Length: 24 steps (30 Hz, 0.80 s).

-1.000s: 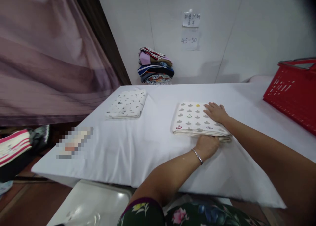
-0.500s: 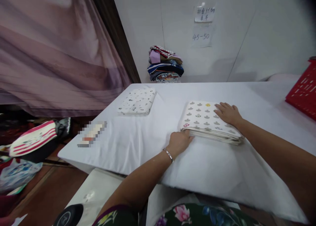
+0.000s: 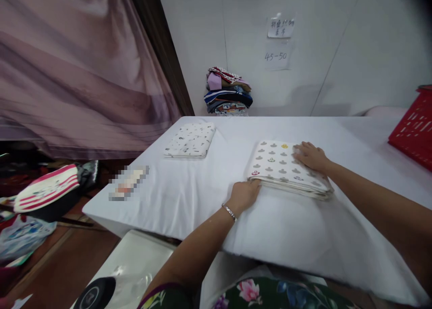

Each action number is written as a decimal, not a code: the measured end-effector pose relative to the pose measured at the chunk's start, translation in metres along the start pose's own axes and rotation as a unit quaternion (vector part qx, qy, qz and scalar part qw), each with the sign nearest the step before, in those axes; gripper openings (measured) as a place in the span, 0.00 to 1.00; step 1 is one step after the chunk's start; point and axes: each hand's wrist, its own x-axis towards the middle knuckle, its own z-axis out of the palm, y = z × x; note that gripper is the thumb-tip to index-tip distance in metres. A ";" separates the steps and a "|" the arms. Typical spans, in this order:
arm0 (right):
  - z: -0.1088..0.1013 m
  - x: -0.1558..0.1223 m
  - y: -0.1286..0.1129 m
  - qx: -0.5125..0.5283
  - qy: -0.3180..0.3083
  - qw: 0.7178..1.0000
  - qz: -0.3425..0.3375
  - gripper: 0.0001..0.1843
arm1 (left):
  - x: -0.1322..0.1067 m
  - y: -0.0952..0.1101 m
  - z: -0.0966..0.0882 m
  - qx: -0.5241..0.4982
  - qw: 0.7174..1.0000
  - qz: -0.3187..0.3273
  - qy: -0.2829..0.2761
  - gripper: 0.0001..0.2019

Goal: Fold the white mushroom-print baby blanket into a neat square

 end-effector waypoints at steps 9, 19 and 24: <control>-0.015 -0.083 -0.096 0.134 0.021 0.958 -0.254 0.26 | 0.013 -0.009 0.000 -0.100 0.977 -0.137 0.127 0.14; -0.012 -0.070 -0.094 0.118 -0.013 0.975 -0.190 0.22 | 0.023 -0.022 0.000 -0.177 0.978 -0.033 0.105 0.09; -0.010 -0.073 -0.095 0.115 -0.014 0.976 -0.185 0.22 | 0.025 -0.027 -0.002 -0.203 0.976 -0.016 0.080 0.12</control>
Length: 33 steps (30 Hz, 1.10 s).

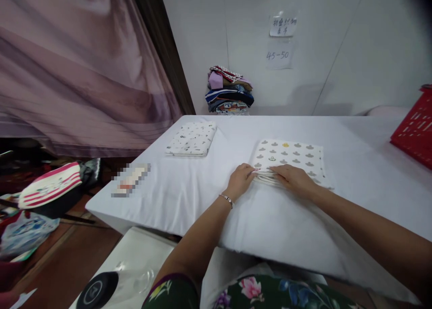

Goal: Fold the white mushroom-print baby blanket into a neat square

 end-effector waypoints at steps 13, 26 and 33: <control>0.003 0.005 -0.015 -0.036 0.003 0.999 0.002 0.21 | -0.002 0.004 0.007 -0.009 0.999 -0.024 0.044 0.09; -0.002 0.005 -0.019 -0.024 0.003 1.000 0.016 0.20 | -0.017 0.018 0.007 0.169 0.982 0.042 0.075 0.07; 0.000 0.003 -0.020 -0.028 0.014 0.999 0.008 0.19 | -0.010 0.025 0.012 0.221 0.972 0.019 0.075 0.08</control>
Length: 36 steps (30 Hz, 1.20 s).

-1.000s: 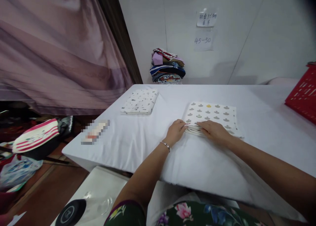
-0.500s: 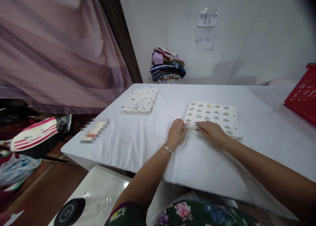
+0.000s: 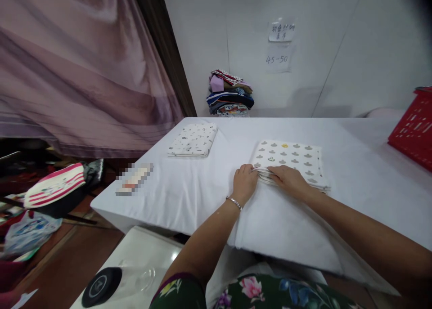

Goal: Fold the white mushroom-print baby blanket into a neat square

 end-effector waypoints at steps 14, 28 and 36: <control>0.005 0.000 0.003 -0.006 0.009 1.000 0.004 0.19 | -0.003 -0.006 0.005 -0.014 0.997 0.076 0.001 0.15; -0.009 -0.003 0.017 0.074 -0.067 0.994 -0.032 0.25 | 0.007 -0.017 -0.004 -0.009 0.985 0.162 -0.054 0.11; -0.006 -0.002 0.022 0.077 -0.077 0.994 -0.027 0.28 | 0.015 -0.010 0.009 0.035 0.979 0.194 -0.047 0.13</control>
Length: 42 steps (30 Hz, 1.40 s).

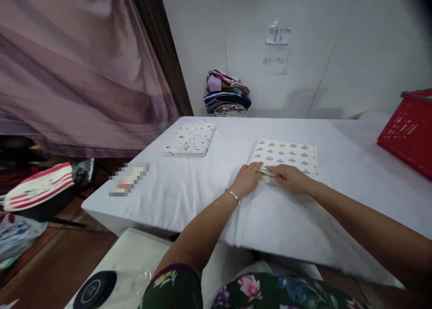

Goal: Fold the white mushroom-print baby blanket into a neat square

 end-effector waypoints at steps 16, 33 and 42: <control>-0.007 0.005 -0.002 0.085 0.001 0.996 0.029 0.25 | -0.001 0.000 -0.005 -0.001 0.999 0.050 -0.005 0.12; -0.028 0.016 0.025 0.182 0.001 0.975 0.126 0.23 | 0.008 0.019 0.014 -0.017 0.997 0.028 0.073 0.15; -0.031 0.075 0.091 -0.055 0.057 0.989 0.122 0.19 | 0.006 0.017 0.019 -0.012 0.995 0.027 0.095 0.14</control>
